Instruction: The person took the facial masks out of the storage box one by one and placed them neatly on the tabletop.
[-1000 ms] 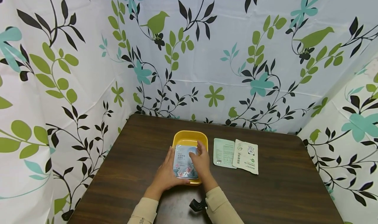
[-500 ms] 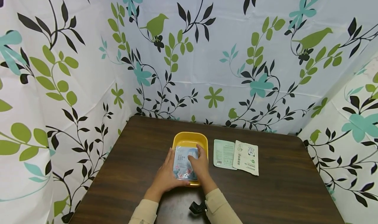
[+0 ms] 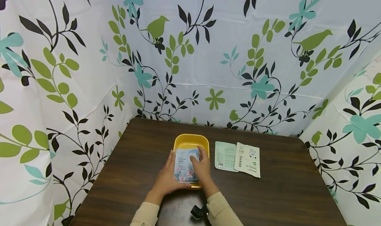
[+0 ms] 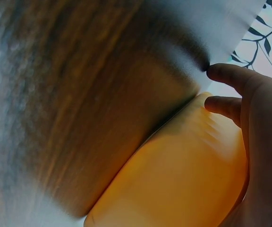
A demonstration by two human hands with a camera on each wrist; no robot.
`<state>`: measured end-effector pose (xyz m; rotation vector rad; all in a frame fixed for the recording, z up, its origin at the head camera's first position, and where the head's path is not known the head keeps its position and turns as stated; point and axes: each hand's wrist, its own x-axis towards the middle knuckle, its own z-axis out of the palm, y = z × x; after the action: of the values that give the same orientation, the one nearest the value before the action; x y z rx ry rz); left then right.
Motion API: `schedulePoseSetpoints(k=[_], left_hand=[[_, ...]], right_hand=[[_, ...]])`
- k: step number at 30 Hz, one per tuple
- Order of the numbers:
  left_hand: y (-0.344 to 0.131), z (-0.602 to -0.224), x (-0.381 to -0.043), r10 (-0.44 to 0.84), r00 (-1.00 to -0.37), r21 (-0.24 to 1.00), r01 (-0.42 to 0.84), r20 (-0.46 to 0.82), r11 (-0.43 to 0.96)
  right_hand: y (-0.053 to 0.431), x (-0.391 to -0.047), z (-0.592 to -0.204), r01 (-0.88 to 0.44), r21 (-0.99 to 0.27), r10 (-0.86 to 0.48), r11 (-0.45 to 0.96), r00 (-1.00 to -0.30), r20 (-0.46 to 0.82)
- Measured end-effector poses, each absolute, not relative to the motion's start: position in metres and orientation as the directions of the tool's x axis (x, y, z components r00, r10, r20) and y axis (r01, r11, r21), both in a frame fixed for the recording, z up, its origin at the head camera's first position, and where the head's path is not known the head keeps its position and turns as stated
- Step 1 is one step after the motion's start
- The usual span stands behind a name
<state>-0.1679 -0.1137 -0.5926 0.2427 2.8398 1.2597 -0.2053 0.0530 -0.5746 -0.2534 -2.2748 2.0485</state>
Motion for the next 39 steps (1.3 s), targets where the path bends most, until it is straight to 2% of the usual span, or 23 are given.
schedulePoseSetpoints(k=[9, 13, 22, 30, 39], left_hand=[[-0.113, -0.592, -0.168, 0.150, -0.988, 0.733, 0.128, 0.036, 0.668], [-0.113, -0.593, -0.169, 0.152, -0.987, 0.731, 0.134, 0.042, 0.669], [-0.113, -0.594, -0.168, 0.159, -0.986, 0.737, 0.145, 0.052, 0.660], [-0.114, -0.596, -0.167, 0.167, -0.984, 0.732, 0.155, 0.057, 0.664], [-0.114, -0.596, -0.168, 0.170, -0.983, 0.726, 0.166, 0.068, 0.668]], right_hand=[[0.057, -0.205, -0.572, 0.020, -0.999, 0.160, -0.037, -0.987, -0.026], [0.059, -0.206, -0.571, 0.044, -0.996, 0.121, -0.078, -0.991, -0.053], [0.059, -0.207, -0.570, 0.087, -0.995, 0.043, -0.041, -0.995, -0.089], [0.057, -0.208, -0.574, 0.131, -0.990, 0.019, 0.051, -0.991, -0.130], [0.055, -0.211, -0.581, 0.097, -0.994, -0.017, 0.056, -0.995, -0.098]])
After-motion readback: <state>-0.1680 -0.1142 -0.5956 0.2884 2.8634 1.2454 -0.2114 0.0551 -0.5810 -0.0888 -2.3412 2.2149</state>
